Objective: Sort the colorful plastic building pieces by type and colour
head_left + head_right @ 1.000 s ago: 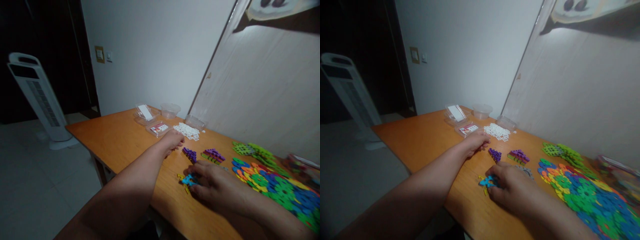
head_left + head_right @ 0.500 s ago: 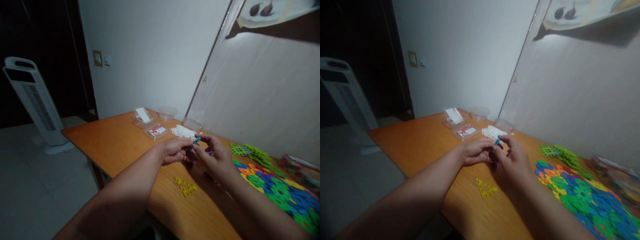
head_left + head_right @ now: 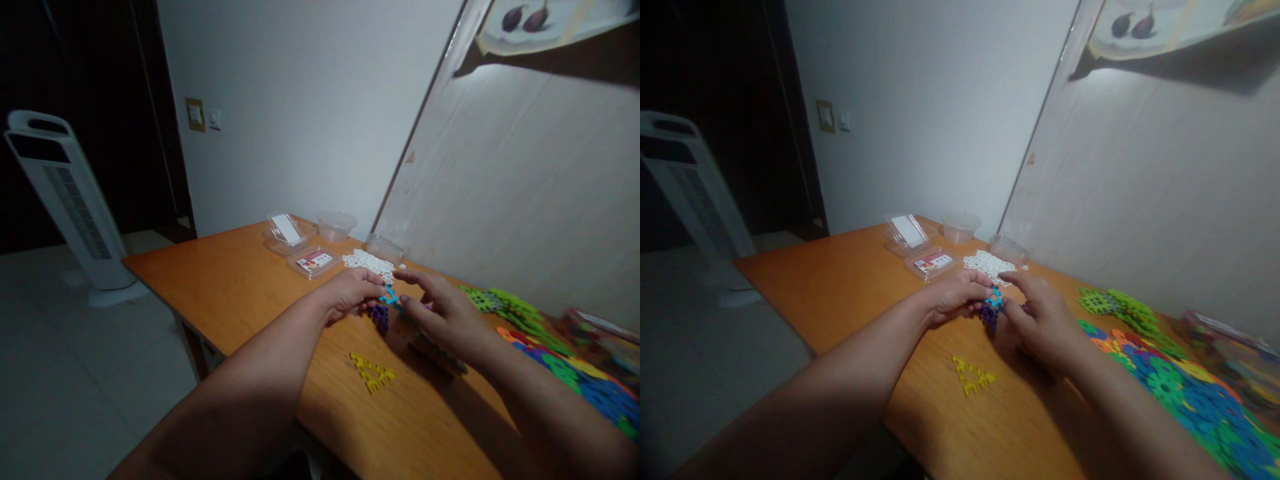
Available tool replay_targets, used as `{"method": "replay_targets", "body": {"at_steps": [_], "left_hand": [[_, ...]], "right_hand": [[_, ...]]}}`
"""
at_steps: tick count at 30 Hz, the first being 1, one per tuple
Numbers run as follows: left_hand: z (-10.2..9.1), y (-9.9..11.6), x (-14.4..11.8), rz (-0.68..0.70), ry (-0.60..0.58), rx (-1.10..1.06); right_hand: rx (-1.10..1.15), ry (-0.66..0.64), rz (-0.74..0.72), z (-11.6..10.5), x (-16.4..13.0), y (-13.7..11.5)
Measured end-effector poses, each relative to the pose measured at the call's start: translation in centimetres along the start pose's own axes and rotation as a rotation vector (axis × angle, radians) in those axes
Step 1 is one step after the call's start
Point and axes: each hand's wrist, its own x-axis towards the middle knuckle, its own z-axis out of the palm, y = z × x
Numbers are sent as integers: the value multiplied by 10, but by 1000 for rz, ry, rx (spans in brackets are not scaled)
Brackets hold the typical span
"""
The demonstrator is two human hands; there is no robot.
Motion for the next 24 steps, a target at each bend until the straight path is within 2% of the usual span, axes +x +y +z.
{"method": "replay_targets", "body": {"at_steps": [2, 4, 10, 12, 15, 17, 19, 24], "left_hand": [[0, -1, 0, 1, -15, 25], [0, -3, 1, 7, -19, 19], [0, -2, 2, -11, 18, 72], [-1, -1, 4, -14, 129, 126], [-6, -3, 11, 6, 383, 188], [-10, -8, 17, 19, 488, 220], [-13, -14, 21, 24, 496, 247], [-11, -18, 20, -27, 391, 264]], "right_hand": [[-36, -81, -69, -2, 3, -7], [-80, -149, -80, -3, 7, -13], [-115, -289, 38, 2, 15, -20], [-129, -294, 110, 5, 18, -18], [-166, -286, 201, 12, 21, -16], [-215, -292, 233, 16, 23, -15], [-263, -312, 251, 20, 25, -17], [-321, -355, 276, 25, 27, -21]]}}
